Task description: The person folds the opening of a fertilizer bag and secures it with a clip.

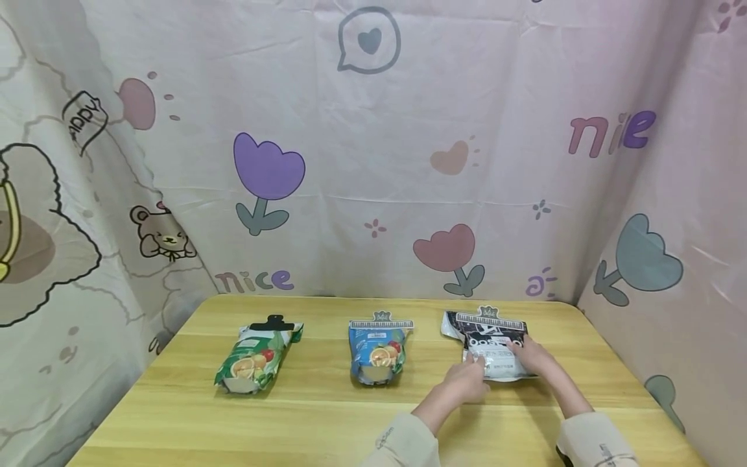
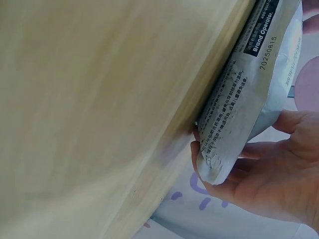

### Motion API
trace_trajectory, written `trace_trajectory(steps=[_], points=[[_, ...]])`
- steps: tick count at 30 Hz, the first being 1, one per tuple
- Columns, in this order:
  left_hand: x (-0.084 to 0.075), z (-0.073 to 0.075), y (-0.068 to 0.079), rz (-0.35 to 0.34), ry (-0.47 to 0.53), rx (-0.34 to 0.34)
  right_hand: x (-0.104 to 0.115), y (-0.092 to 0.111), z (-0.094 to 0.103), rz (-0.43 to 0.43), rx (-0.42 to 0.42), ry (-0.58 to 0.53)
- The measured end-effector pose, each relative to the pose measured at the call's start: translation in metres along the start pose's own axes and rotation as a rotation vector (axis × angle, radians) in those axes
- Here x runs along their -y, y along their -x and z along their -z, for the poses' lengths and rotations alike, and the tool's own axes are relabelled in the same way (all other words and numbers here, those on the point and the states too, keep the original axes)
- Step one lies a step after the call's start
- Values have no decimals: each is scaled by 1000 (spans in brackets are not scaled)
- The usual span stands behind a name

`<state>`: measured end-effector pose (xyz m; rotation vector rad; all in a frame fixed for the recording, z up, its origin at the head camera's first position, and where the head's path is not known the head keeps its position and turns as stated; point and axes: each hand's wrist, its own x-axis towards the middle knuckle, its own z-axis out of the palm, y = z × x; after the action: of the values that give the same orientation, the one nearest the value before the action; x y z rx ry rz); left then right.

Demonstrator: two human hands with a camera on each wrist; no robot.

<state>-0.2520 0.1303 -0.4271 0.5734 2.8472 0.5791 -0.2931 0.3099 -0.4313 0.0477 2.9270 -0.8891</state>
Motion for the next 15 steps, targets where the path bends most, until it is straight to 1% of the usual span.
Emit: trace_trajectory(steps=[2,10,15], points=[[0,0,0,-3,-11,0,0,0,0,-5,6,5],[2,0,-2,11,6,3,3,3,1,-12,21,-11],[1,-1,-2,6,8,-7,2,1,2,-35,22,-27]])
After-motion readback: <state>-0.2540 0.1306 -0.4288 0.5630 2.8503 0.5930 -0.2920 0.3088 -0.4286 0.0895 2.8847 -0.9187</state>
